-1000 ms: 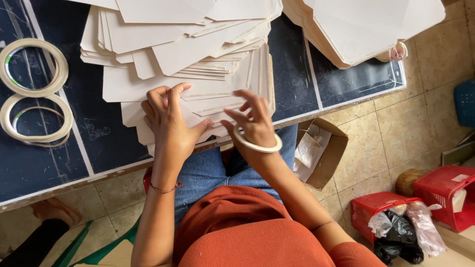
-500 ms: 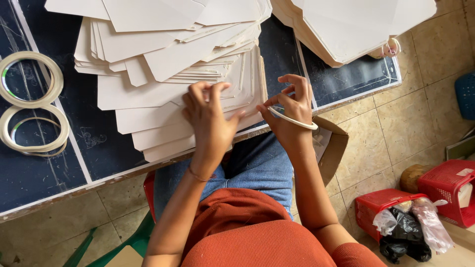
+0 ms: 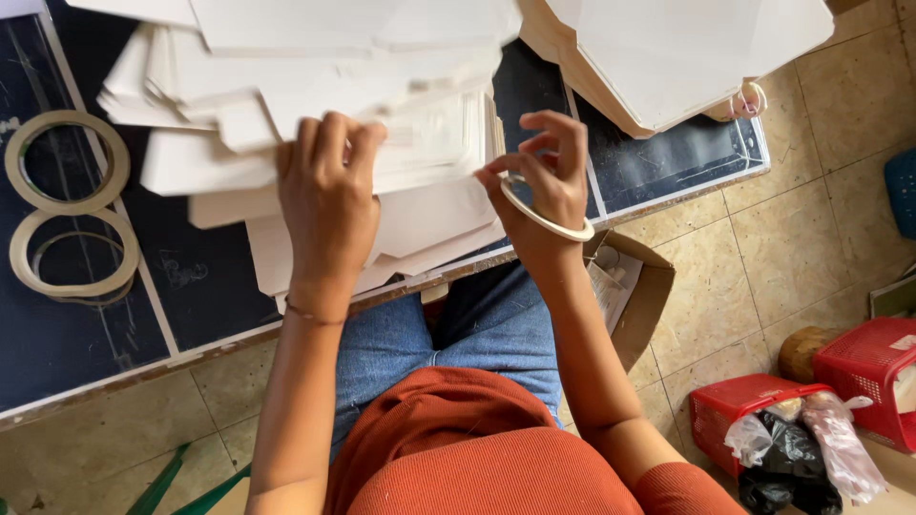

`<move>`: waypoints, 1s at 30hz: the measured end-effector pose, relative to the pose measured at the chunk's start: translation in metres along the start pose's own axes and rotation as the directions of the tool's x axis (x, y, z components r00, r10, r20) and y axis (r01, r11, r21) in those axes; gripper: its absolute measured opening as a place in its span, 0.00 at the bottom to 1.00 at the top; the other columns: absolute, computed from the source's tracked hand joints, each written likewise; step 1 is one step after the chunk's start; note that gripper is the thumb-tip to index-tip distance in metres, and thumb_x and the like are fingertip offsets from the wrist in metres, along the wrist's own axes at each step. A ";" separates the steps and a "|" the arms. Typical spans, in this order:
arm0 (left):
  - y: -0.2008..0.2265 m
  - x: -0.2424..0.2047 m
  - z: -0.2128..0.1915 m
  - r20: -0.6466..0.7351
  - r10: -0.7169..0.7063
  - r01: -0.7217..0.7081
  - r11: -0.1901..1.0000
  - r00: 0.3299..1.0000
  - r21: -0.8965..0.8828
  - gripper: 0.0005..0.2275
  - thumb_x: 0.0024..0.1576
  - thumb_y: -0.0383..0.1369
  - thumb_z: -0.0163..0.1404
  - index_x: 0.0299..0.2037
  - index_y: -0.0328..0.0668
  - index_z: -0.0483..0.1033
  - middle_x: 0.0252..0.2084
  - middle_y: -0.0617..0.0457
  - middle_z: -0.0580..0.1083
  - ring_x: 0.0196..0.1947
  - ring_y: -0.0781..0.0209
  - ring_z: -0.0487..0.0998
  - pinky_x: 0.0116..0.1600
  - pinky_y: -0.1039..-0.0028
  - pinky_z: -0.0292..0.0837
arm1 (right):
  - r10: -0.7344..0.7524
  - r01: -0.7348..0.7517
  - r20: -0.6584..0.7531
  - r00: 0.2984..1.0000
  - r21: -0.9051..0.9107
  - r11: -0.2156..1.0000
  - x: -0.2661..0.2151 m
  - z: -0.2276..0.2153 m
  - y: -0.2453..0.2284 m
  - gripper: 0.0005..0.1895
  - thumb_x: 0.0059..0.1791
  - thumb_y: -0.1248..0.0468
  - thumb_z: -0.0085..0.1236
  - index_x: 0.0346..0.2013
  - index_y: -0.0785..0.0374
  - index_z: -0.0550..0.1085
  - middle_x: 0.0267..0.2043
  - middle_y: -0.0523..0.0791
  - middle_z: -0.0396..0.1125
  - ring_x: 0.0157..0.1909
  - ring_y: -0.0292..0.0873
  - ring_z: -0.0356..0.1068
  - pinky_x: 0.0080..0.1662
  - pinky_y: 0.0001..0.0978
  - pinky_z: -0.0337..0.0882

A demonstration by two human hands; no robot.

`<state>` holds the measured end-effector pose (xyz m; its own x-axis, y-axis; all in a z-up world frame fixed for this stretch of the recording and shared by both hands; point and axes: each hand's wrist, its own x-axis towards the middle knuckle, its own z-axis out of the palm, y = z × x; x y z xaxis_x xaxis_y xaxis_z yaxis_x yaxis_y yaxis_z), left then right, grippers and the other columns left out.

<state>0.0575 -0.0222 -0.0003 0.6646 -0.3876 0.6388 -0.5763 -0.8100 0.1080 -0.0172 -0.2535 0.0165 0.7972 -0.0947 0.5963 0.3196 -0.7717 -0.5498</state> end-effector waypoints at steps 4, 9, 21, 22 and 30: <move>0.021 -0.013 0.010 0.403 -0.082 0.307 0.787 0.912 -0.535 0.32 0.51 0.45 0.72 0.63 0.42 0.74 0.55 0.48 0.67 0.56 0.39 0.72 0.59 0.48 0.70 | 0.076 -0.081 0.142 0.987 0.032 0.996 -0.015 0.005 0.012 0.05 0.50 0.69 0.73 0.36 0.64 0.81 0.58 0.54 0.65 0.48 0.60 0.72 0.47 0.48 0.79; 0.049 -0.010 0.034 0.486 -0.358 0.563 0.732 0.797 -0.384 0.34 0.43 0.33 0.76 0.62 0.58 0.74 0.54 0.55 0.62 0.55 0.43 0.68 0.57 0.49 0.70 | 0.018 -0.007 0.133 0.991 -0.082 0.997 -0.022 0.007 0.021 0.05 0.47 0.67 0.72 0.33 0.60 0.81 0.60 0.50 0.65 0.50 0.55 0.66 0.46 0.42 0.68; 0.059 -0.002 0.036 0.539 -0.423 0.637 0.709 0.728 -0.303 0.35 0.41 0.37 0.78 0.57 0.58 0.69 0.54 0.54 0.60 0.57 0.42 0.64 0.60 0.49 0.64 | -0.091 0.074 -0.065 0.994 -0.228 0.971 -0.058 0.010 0.002 0.02 0.51 0.61 0.73 0.36 0.50 0.85 0.62 0.45 0.69 0.58 0.54 0.65 0.56 0.44 0.67; 0.054 -0.004 0.039 0.538 -0.427 0.639 0.708 0.727 -0.301 0.35 0.41 0.37 0.78 0.57 0.58 0.69 0.54 0.54 0.60 0.57 0.42 0.64 0.60 0.49 0.64 | -0.093 0.077 -0.063 0.994 -0.225 0.971 -0.056 0.008 -0.002 0.02 0.51 0.61 0.73 0.36 0.50 0.85 0.62 0.45 0.69 0.58 0.54 0.65 0.56 0.44 0.67; 0.014 -0.025 -0.031 0.583 -0.374 0.637 0.688 0.721 -0.348 0.42 0.43 0.25 0.74 0.70 0.53 0.66 0.55 0.48 0.64 0.56 0.39 0.66 0.62 0.44 0.66 | 0.127 -0.145 0.166 0.978 0.100 0.984 -0.063 0.030 -0.044 0.05 0.47 0.63 0.76 0.35 0.51 0.85 0.60 0.45 0.67 0.57 0.53 0.64 0.52 0.39 0.70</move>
<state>0.0182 -0.0101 0.0084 0.9722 -0.2331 -0.0237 -0.1380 -0.6510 0.7464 -0.0662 -0.1946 -0.0146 0.9051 -0.0860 0.4164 0.2507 -0.6830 -0.6860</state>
